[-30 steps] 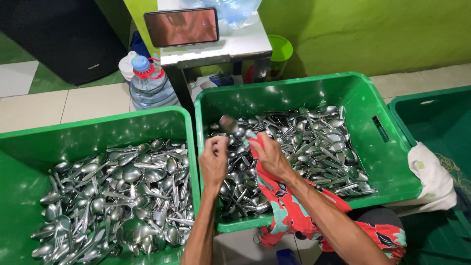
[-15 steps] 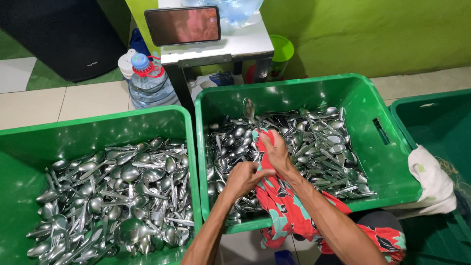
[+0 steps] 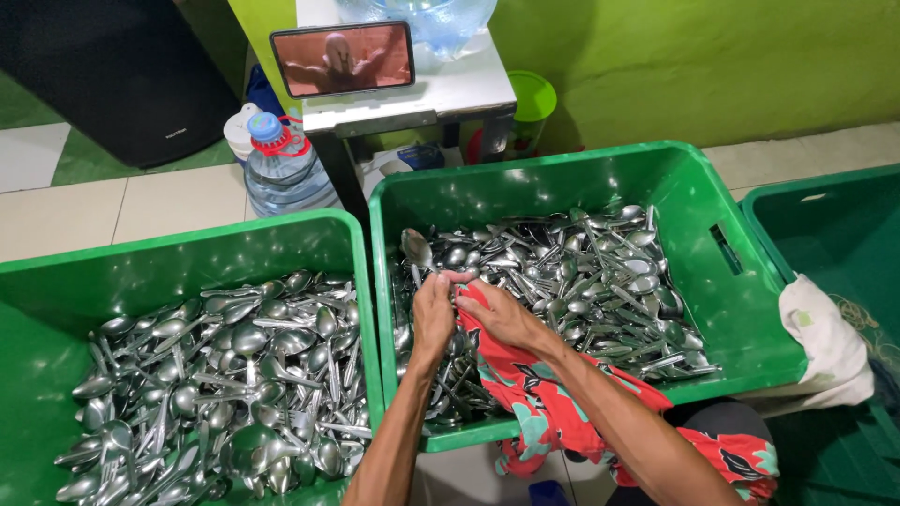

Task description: Wiping and polishing metal spoons and forks with a cloth.

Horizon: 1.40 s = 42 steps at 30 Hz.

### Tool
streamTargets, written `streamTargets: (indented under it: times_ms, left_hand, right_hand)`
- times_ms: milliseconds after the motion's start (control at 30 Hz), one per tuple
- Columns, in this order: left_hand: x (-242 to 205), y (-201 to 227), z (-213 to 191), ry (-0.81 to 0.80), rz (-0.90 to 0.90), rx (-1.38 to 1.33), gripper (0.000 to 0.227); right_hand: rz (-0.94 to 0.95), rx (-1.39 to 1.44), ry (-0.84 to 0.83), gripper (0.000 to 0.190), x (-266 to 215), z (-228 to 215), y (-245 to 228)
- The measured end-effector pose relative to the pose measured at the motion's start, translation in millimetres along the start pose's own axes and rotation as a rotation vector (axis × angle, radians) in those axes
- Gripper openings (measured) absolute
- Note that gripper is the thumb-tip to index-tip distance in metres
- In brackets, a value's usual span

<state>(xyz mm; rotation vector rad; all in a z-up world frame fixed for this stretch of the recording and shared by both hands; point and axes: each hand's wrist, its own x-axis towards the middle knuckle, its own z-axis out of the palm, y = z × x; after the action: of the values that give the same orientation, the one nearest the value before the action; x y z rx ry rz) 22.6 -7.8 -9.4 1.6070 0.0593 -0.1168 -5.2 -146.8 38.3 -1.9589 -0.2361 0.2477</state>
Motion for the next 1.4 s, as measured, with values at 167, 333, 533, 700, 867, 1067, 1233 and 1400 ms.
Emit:
streamTargets:
  times_ms: [167,333,533,700,867,1067,1233,1400]
  left_hand:
    - [17,-17,-13,0.039,0.009,-0.092,0.039]
    - [5,-3,-15,0.039,-0.081,-0.14,0.038]
    - [-18,9,-5,-0.187,-0.05,0.133,0.037]
    - [-19,0,-6,-0.291,-0.001,0.256,0.038]
    - [-22,2,5,-0.262,-0.092,0.144,0.038]
    - [-27,8,-7,-0.219,-0.062,0.203,0.04]
    - [-29,18,-13,-0.112,-0.013,0.172,0.036]
    - [-30,18,-10,-0.182,-0.022,0.0,0.023]
  right_hand:
    - [0.09,-0.169,0.096,0.032,-5,-10,7]
    - [-0.073,-0.228,0.493,0.038,10,-22,56]
    - [-0.461,-0.588,0.579,0.019,11,-8,40]
    - [-0.427,-0.894,0.61,0.02,27,-15,80]
    - [-0.463,-0.829,0.589,0.015,20,0,79]
    - [-0.387,-0.738,0.68,0.012,24,-9,62]
    - [-0.301,-0.435,0.767,0.021,15,-28,59]
    - [-0.321,-0.354,0.728,0.028,11,-28,45]
